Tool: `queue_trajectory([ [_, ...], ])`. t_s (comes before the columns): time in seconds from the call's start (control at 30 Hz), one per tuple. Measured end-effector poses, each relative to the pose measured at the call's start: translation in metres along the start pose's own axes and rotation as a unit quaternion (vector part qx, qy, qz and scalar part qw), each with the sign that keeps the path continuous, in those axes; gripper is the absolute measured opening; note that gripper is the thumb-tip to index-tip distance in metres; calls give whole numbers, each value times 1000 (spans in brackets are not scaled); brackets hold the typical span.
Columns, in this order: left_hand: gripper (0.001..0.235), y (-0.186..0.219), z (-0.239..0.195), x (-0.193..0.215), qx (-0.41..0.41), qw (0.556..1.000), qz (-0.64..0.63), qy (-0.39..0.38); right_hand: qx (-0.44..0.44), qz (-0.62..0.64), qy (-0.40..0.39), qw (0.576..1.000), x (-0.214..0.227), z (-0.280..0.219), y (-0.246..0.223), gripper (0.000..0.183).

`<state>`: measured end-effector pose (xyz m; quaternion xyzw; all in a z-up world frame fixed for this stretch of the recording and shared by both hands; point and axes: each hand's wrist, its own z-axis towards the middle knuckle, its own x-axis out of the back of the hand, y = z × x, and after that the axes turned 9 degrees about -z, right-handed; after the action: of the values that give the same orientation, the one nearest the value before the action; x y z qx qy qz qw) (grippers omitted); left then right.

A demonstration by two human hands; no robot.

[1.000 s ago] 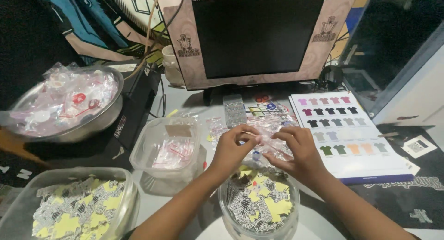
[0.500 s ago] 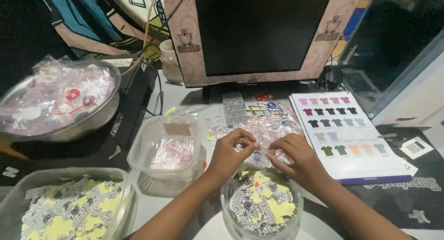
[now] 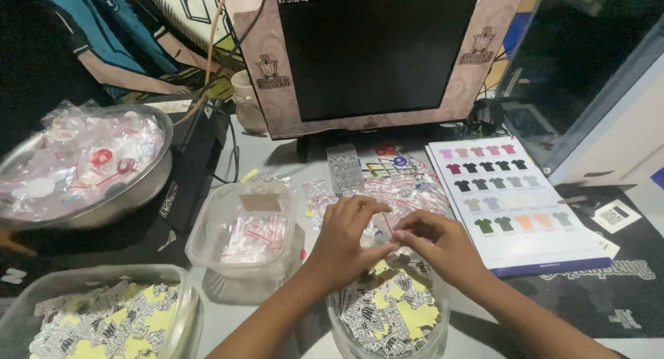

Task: Sorting and bagging small yellow tags into clear plastic bags at a workstation.

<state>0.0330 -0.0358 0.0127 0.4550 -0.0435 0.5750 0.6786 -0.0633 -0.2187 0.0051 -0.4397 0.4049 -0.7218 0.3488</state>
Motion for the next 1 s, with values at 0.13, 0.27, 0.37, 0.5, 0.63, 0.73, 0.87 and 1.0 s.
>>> queue_trajectory([
  [0.13, 66, 2, -3, -2, -36, 997, 70, 18, -46, 42, -1, 998, -1, -4, -11, 13],
  [0.27, 62, -3, -5, -6, -119, 971, 200, 47, -84, -18, -30, 996, 3, -2, -12, 16],
  [0.37, 59, -1, -5, -5, -139, 961, 230, 62, -71, -37, -22, 997, 4, -1, -8, 17],
  [0.5, 46, 7, -4, 0, -163, 945, 268, 90, -64, -13, -31, 997, 4, -1, -6, 17],
  [0.63, 45, 7, -4, 1, -160, 946, 257, 113, 2, 31, -13, 999, 1, -2, 5, 15],
  [0.73, 45, 9, -3, 2, -155, 941, 272, 127, 156, -120, 5, 980, 1, -1, 7, 16],
  [0.87, 43, 7, -3, 2, -153, 943, 268, 126, 208, -160, 31, 964, 1, -1, 10, 22],
  [1.0, 45, 5, -5, 0, -151, 945, 265, 118, 203, -197, 1, 959, 4, 0, 11, 25],
])
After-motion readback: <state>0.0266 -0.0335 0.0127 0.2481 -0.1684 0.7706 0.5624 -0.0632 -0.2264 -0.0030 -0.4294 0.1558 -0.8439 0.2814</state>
